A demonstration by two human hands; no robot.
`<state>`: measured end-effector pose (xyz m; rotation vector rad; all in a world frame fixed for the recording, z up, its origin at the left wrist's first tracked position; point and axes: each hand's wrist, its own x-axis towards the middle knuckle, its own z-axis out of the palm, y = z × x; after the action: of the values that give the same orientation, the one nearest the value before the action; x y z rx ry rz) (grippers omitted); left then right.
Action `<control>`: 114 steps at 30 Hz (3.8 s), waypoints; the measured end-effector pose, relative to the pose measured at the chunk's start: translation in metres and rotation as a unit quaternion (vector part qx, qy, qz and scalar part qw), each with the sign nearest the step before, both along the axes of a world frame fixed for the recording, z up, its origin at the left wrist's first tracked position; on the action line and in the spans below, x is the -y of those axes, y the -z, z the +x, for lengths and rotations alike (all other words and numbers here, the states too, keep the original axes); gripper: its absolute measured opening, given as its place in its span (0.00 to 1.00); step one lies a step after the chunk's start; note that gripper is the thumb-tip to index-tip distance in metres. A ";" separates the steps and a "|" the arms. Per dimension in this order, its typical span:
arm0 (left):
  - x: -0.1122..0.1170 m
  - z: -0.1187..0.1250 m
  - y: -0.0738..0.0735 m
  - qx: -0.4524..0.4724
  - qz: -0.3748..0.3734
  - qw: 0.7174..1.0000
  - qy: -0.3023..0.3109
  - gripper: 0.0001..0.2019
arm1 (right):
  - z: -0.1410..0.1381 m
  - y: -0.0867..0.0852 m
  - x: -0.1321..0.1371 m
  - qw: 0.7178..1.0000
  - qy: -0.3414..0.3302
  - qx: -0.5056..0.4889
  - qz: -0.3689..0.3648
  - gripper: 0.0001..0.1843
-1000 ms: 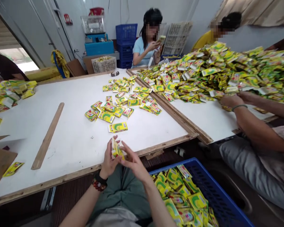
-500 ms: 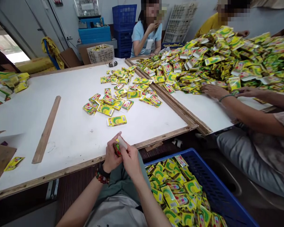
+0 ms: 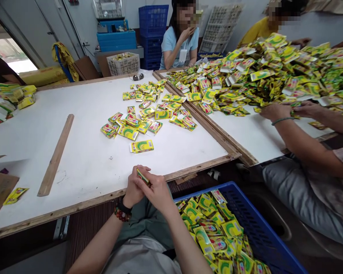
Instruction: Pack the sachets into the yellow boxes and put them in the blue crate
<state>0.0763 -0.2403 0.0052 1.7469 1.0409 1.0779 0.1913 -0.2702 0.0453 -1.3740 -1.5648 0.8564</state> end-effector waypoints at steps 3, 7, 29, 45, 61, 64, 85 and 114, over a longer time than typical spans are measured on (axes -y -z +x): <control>-0.001 0.000 -0.001 0.005 0.003 1.000 0.000 0.15 | -0.004 0.003 0.000 0.998 -0.010 0.053 0.021 0.24; 0.001 -0.004 -0.004 0.015 0.032 0.999 0.036 0.19 | 0.000 -0.001 0.011 0.993 -0.011 0.115 0.038 0.22; -0.008 -0.002 0.015 0.159 0.019 0.957 -0.243 0.37 | -0.004 0.033 -0.133 0.973 -0.118 0.199 0.022 0.34; -0.011 -0.068 -0.004 0.181 -0.190 0.928 -0.265 0.23 | -0.032 0.037 -0.052 0.942 -0.218 0.256 -0.011 0.35; 0.001 -0.027 -0.028 -0.010 -0.008 1.000 0.017 0.40 | -0.002 0.035 -0.027 0.913 -0.168 -0.350 -0.130 0.31; 0.007 -0.015 -0.016 -0.002 -0.005 0.998 -0.057 0.28 | -0.009 0.036 -0.015 0.910 -0.120 -0.375 -0.132 0.30; 0.016 -0.016 0.005 -0.066 0.102 0.977 -0.175 0.29 | -0.033 -0.002 -0.002 0.992 0.004 -0.019 0.127 0.17; 0.018 -0.027 -0.002 -0.020 0.054 0.998 0.003 0.23 | 0.080 -0.010 0.052 0.933 0.147 0.321 -0.070 0.19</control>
<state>0.0495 -0.2580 0.0073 1.8645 1.0180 1.1178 0.2708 -0.3223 0.0555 -2.0726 -1.7182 0.3457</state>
